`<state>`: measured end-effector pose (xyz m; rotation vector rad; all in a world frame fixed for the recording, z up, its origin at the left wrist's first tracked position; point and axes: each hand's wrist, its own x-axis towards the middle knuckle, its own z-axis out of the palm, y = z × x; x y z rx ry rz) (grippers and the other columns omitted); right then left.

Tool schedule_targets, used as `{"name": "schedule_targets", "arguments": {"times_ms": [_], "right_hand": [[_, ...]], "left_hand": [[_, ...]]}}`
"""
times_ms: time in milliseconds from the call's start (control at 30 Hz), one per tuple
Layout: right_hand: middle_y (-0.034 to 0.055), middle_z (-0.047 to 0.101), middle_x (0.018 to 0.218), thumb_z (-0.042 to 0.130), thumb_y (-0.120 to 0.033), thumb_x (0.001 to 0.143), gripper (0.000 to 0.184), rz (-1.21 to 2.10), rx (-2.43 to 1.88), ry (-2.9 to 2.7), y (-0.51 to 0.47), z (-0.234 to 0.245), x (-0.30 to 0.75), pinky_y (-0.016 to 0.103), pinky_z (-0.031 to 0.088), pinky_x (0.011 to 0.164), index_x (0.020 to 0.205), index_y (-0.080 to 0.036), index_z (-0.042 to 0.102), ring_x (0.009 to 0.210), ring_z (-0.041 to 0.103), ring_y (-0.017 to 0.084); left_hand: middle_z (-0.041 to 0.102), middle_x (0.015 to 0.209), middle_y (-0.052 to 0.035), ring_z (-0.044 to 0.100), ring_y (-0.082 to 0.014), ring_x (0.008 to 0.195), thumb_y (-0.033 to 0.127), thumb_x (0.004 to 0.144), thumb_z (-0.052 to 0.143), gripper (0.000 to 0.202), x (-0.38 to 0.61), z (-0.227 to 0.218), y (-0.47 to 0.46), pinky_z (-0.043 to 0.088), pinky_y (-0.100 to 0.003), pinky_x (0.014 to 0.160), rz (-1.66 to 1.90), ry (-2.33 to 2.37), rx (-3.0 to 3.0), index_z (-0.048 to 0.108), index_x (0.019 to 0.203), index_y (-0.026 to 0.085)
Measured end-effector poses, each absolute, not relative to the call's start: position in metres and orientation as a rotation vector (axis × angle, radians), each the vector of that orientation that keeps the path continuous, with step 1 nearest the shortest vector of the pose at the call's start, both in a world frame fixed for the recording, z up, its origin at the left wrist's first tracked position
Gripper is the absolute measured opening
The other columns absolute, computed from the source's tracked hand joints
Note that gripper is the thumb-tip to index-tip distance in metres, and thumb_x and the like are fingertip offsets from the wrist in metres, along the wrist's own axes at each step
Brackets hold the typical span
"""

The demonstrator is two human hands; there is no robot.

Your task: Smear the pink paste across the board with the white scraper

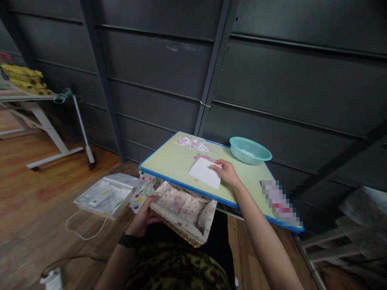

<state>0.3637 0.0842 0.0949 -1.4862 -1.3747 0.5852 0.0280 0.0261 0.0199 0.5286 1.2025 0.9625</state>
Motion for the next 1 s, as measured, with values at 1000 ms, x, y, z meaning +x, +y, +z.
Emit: {"name": "schedule_targets", "arguments": {"times_ms": [1000], "right_hand": [[0.002,0.066,0.066,0.076,-0.081,0.059,0.062,0.802,-1.441,-1.529,0.079,0.091,0.325,0.027,0.04,0.054,0.073,-0.021,0.065,0.059,0.055,0.016]], "left_hand": [[0.073,0.079,-0.0052,0.071,-0.0239,0.069,0.037,0.083,0.071,0.027,0.032,0.021,0.022,0.064,-0.036,0.056,1.026,1.188,0.521,0.067,0.102,0.018]]}}
